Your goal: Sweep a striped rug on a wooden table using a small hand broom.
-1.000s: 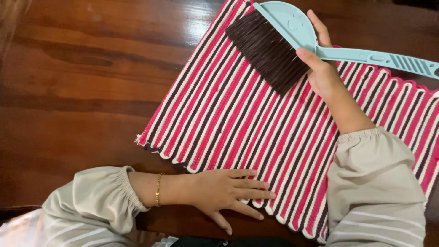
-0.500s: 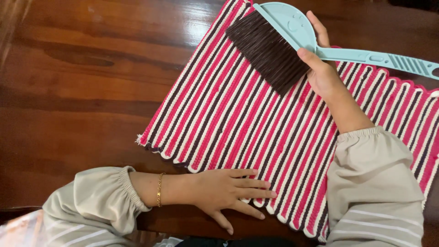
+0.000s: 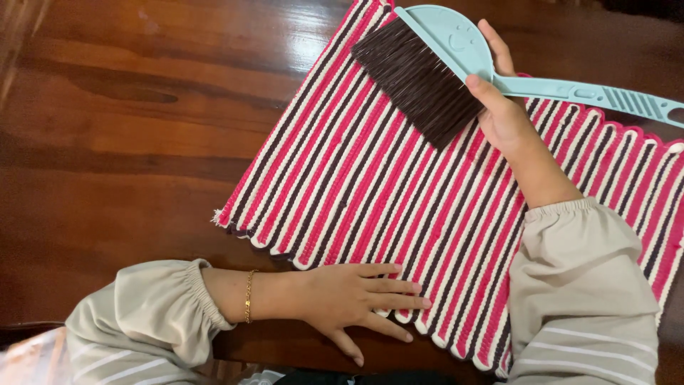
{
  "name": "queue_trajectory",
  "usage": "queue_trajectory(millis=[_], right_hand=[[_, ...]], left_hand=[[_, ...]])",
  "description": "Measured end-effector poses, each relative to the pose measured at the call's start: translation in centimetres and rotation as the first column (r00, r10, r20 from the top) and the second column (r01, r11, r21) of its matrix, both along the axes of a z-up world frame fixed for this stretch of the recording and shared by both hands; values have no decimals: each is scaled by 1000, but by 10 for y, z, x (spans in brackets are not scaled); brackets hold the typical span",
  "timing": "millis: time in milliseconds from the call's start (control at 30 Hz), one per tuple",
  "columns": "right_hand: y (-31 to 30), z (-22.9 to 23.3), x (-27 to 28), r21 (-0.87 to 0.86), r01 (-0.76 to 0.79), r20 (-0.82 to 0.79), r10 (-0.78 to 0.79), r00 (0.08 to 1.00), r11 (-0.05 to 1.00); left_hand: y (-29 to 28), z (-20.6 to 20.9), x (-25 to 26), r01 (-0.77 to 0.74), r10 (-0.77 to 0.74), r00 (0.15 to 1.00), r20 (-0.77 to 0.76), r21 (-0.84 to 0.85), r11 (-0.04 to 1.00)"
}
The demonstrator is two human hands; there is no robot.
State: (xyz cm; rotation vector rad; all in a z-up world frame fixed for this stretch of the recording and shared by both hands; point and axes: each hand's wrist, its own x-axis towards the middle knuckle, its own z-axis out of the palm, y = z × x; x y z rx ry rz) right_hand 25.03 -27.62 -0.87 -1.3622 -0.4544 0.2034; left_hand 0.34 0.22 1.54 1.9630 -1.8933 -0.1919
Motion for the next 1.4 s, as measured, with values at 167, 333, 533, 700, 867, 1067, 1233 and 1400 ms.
queue_trajectory(millis=[167, 333, 533, 700, 867, 1067, 1233, 1400], right_hand=[[-3, -6, 5, -7, -3, 10, 3, 1000, 1000], [-2, -2, 4, -6, -7, 5, 7, 1000, 1000], [-2, 3, 1, -1, -29, -10, 29, 1000, 1000], [-2, 2, 2, -12, -22, 3, 22, 1000, 1000], [-1, 3, 1, -7, -14, -3, 14, 1000, 1000], [-1, 3, 2, 21, -28, -4, 28, 1000, 999], [1, 4, 0, 45, -28, -10, 29, 1000, 999], [3, 9, -2, 1, -4, -18, 4, 1000, 1000]], left_hand=[[-1, 0, 0, 2, -2, 1000, -3, 9, 1000], [-1, -1, -1, 0, 0, 1000, -8, 6, 1000], [0, -1, -1, -8, 8, 1000, -3, -9, 1000], [0, 1, -1, -11, 11, 999, 34, -2, 1000], [0, 1, -1, -10, 10, 999, 33, -3, 1000], [-1, 1, -1, -10, 10, 999, 34, 5, 1000], [-1, 1, 0, -4, 4, 1000, 27, 24, 1000], [-1, 1, -1, -11, 10, 1000, 29, 22, 1000]])
